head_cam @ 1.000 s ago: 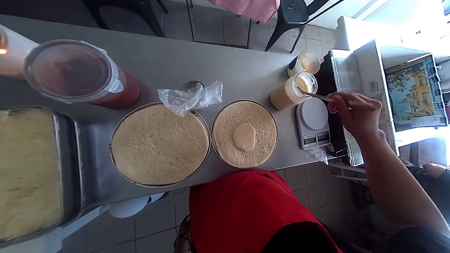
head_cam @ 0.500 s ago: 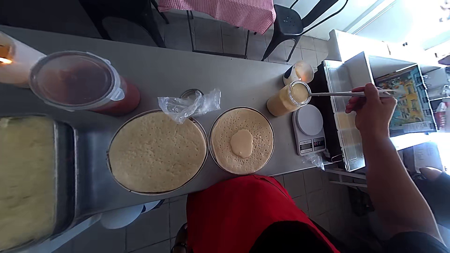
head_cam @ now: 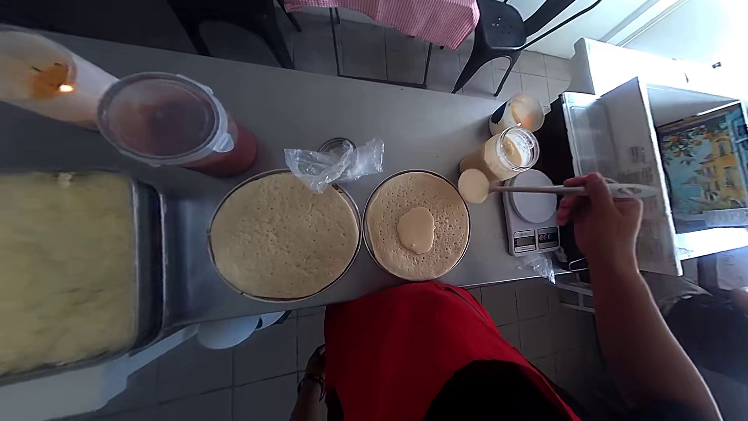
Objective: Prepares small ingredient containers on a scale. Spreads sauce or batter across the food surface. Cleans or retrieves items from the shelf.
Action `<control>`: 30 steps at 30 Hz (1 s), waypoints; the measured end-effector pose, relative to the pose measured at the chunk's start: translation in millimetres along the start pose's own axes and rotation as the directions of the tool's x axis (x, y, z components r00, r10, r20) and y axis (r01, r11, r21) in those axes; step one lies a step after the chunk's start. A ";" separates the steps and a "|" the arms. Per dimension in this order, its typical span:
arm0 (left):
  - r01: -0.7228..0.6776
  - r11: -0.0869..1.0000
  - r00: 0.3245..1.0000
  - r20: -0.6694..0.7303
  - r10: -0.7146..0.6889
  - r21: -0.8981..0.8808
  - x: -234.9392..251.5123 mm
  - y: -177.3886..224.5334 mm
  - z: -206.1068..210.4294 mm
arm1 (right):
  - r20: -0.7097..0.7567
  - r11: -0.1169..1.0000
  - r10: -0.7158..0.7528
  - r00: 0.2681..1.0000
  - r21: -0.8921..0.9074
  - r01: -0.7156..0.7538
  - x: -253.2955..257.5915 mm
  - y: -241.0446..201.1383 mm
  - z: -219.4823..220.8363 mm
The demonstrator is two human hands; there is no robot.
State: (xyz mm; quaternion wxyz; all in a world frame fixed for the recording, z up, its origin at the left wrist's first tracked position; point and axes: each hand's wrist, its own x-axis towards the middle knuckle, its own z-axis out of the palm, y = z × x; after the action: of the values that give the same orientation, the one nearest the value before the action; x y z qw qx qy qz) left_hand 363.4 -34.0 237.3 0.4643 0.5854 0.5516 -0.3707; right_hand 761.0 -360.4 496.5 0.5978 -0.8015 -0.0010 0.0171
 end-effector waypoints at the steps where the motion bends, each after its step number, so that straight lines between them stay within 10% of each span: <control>1: 0.004 1.000 1.000 0.002 -0.004 -0.010 -7.4 3.4 -1.6 | 0.043 1.000 0.015 0.999 -0.003 -0.015 -6.7 11.6 7.7; 11: 0.027 1.000 0.998 0.065 -0.027 -0.006 1.6 -35.8 2.4 | 0.204 0.958 -0.216 0.955 -0.146 0.248 -57.1 68.6 55.3; 14: -0.208 0.968 0.978 0.002 0.210 0.138 88.8 -129.5 35.2 | 0.348 0.824 -0.399 0.848 -0.269 0.498 -61.0 69.2 50.0; 15: -0.388 0.902 0.846 -0.317 0.429 0.187 141.1 -188.2 75.0 | 0.389 0.763 -0.443 0.808 -0.310 0.567 -63.1 67.4 49.4; 17: -0.194 0.979 0.969 -0.145 0.202 0.066 169.4 -207.4 73.3 | 0.407 0.696 -0.493 0.769 -0.346 0.629 -67.8 65.5 50.9; 19: -0.064 0.998 0.991 -0.120 0.066 0.022 143.1 -189.9 63.9 | 0.324 0.767 -0.462 0.825 -0.321 0.556 -72.3 64.9 53.7; 20: 0.060 0.995 0.978 0.198 -0.074 0.076 124.6 -163.8 33.7 | 0.249 0.841 -0.394 0.885 -0.291 0.457 -73.5 63.9 55.6; 22: -0.050 0.999 0.997 -0.055 0.049 -0.001 132.6 -163.3 57.7 | 0.102 0.973 -0.148 0.984 -0.163 0.163 -69.4 60.9 57.0; 26: 0.015 0.999 0.993 0.118 -0.019 0.034 61.8 -91.1 21.7 | -0.031 0.909 0.376 0.926 0.205 -0.363 -49.7 53.7 48.6; 30: 0.019 0.999 0.999 0.035 -0.021 0.041 36.6 -52.7 18.4 | -0.067 0.914 0.317 0.946 0.289 -0.286 -35.4 24.0 19.3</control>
State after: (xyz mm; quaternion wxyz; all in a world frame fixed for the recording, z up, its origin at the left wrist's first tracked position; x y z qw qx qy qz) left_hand 317.0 -42.6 190.1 0.4583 0.5825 0.5416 -0.3966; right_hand 724.7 -349.5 468.9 0.6925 -0.7008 0.1588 0.0643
